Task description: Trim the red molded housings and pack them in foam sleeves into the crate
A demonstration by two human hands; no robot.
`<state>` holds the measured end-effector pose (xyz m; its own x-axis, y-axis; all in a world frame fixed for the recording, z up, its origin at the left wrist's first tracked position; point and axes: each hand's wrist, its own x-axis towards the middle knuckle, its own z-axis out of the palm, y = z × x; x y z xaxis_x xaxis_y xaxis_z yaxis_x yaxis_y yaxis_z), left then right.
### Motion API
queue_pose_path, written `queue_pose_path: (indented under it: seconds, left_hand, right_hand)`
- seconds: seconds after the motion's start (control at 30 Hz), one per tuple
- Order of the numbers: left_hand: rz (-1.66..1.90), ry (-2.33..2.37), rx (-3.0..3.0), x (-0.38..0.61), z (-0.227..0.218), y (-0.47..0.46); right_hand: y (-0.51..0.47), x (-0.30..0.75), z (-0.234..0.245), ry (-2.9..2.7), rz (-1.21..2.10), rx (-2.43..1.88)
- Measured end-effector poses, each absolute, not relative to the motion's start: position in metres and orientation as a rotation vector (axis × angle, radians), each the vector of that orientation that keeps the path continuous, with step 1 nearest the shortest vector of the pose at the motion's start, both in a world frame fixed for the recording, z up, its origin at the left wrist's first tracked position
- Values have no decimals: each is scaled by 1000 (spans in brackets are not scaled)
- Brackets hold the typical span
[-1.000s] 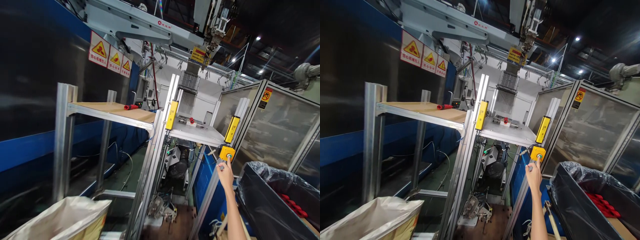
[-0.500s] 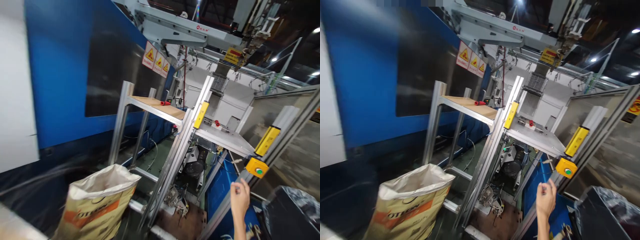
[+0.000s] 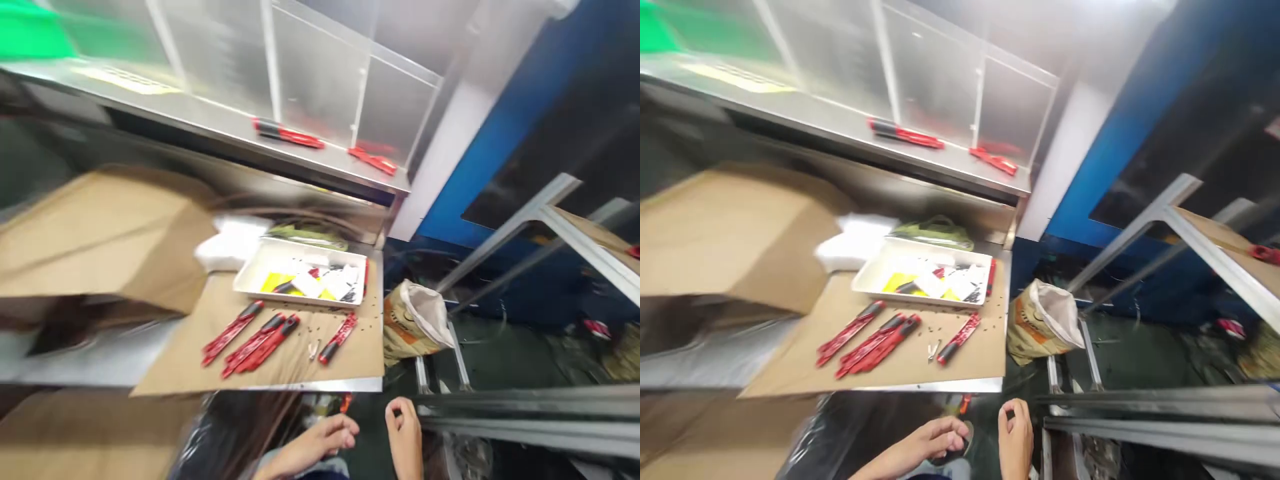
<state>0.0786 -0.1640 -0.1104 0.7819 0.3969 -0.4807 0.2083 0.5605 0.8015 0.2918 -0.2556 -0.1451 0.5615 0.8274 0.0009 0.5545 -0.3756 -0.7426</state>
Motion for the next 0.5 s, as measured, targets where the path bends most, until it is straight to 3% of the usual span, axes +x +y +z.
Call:
queue_pose_path:
  seconds: [0.23, 0.5]
  left_hand:
    - [384, 921, 932, 49, -112, -186]
    - [520, 1118, 823, 51, -132, -207]
  right_hand:
    - [-181, 241, -145, -1456, 968, -1995]
    - [-72, 223, -158, -1647, 1229, -2192]
